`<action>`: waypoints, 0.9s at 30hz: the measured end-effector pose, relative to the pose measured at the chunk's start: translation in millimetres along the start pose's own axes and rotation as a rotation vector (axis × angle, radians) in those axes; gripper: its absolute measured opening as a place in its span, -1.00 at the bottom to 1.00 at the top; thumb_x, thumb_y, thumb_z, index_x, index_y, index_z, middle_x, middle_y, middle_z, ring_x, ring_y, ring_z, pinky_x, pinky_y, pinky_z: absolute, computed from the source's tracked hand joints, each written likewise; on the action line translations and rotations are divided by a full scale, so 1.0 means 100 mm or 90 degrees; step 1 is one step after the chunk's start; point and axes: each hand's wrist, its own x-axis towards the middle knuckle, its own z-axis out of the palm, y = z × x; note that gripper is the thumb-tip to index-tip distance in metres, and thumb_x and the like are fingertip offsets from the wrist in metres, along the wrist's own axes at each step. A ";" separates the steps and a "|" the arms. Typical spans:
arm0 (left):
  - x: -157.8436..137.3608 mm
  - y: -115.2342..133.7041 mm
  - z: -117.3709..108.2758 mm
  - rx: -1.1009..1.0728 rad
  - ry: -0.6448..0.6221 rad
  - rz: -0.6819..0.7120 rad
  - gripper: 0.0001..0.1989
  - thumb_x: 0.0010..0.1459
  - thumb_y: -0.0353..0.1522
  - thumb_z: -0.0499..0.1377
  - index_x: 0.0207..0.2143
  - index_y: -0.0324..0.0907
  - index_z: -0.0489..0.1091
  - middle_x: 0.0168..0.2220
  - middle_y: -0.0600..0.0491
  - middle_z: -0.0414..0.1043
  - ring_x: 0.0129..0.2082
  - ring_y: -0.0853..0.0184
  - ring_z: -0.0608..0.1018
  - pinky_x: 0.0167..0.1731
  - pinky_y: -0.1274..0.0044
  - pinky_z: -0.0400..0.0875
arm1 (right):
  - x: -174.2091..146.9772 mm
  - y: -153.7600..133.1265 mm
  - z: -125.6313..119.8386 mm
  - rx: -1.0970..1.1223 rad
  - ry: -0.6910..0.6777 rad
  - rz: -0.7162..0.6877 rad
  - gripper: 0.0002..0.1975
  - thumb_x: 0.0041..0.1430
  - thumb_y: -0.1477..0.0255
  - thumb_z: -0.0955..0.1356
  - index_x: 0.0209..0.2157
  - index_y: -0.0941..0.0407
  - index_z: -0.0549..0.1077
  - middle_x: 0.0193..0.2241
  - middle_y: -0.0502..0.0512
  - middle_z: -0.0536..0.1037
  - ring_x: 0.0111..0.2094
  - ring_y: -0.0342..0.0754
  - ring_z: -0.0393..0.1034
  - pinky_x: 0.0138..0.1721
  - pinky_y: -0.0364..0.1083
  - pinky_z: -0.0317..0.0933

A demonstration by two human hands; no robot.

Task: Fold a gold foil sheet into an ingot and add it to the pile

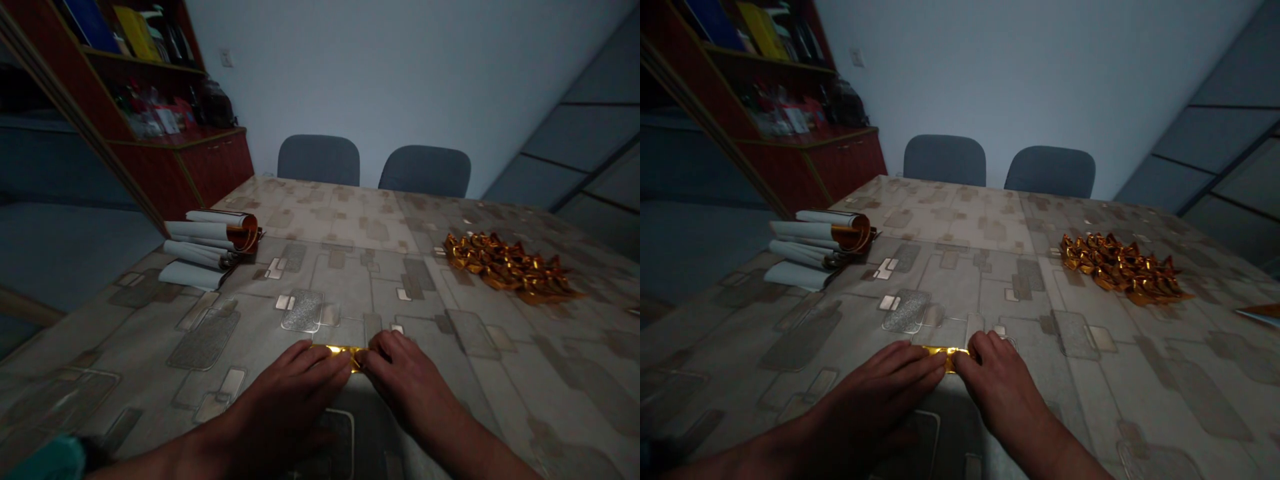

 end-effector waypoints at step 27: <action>0.01 -0.02 -0.08 -0.078 -0.043 -0.019 -0.18 0.05 -0.24 0.35 0.30 -0.20 0.10 0.33 -0.09 0.16 0.21 0.03 0.28 0.23 0.23 0.19 | -0.08 -0.02 -0.06 -0.058 0.027 -0.052 -0.62 0.19 0.60 0.42 0.04 0.08 0.44 -0.26 0.10 0.57 -0.27 0.10 0.42 -0.20 0.08 0.35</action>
